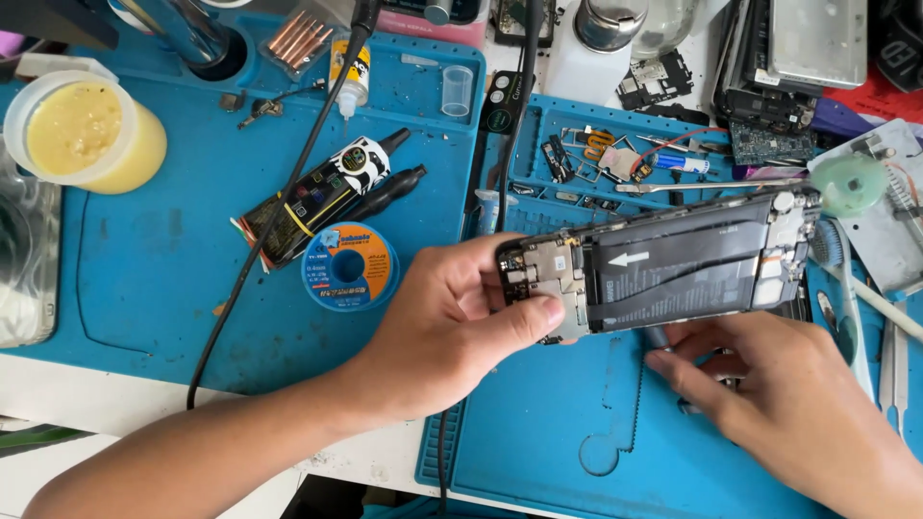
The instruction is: Disassembling a smartphone by prying the back cover, disconnecting internal ribbon cables, and unscrewing internal components.
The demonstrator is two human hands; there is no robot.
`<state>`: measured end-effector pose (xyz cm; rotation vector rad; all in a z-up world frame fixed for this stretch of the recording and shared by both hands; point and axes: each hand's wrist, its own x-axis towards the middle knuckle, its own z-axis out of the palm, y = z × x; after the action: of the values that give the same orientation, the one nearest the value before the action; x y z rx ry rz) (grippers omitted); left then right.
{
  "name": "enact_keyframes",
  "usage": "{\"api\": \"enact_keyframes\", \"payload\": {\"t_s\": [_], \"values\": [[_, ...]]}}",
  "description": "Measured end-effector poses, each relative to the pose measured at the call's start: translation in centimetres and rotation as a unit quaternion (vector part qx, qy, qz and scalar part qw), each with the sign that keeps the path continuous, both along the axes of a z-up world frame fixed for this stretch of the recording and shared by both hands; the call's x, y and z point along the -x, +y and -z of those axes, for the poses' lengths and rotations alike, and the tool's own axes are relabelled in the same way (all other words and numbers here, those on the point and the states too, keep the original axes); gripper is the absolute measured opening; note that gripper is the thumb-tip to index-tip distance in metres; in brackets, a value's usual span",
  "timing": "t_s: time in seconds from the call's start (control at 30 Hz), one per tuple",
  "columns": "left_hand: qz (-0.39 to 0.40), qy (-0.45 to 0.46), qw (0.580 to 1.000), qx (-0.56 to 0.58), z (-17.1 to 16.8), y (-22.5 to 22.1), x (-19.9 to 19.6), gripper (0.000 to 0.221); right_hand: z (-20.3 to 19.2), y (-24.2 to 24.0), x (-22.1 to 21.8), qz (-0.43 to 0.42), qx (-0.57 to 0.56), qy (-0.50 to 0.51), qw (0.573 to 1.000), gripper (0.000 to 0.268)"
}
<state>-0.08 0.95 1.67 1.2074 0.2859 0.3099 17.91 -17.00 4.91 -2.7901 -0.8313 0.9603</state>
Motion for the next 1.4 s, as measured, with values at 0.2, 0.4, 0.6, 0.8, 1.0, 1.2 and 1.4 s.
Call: {"api": "enact_keyframes", "payload": {"t_s": [0.2,0.4,0.6,0.8,1.0,1.2,1.4], "values": [[0.012,0.016,0.999,0.043,0.2,0.0,0.1,0.030,-1.5,0.9,-1.1,0.132,0.038,0.039,0.990,0.019],[0.028,0.018,0.998,0.058,0.2,0.0,0.3,0.033,2.2,-3.2,-5.4,0.080,-0.386,0.134,0.909,0.034],[0.041,0.010,0.997,0.070,0.2,-0.1,0.5,0.021,3.3,-4.9,-7.5,0.103,-0.383,0.071,0.915,0.062],[0.149,0.176,0.970,0.074,-2.0,-0.2,0.5,0.010,1.3,-3.9,-5.0,0.135,-0.329,0.129,0.926,0.052],[0.273,0.371,0.888,-0.004,-3.7,-0.5,-0.3,0.005,-0.1,-2.3,-2.9,0.065,-0.064,0.135,0.987,0.061],[0.249,0.437,0.862,0.056,-4.0,-0.6,-0.7,0.031,0.0,-0.6,-1.2,-0.040,0.051,0.068,0.996,0.051],[0.255,0.439,0.861,0.034,-5.3,0.0,-0.4,0.035,1.5,-1.7,-1.7,-0.134,-0.008,0.010,0.991,0.043]]}}
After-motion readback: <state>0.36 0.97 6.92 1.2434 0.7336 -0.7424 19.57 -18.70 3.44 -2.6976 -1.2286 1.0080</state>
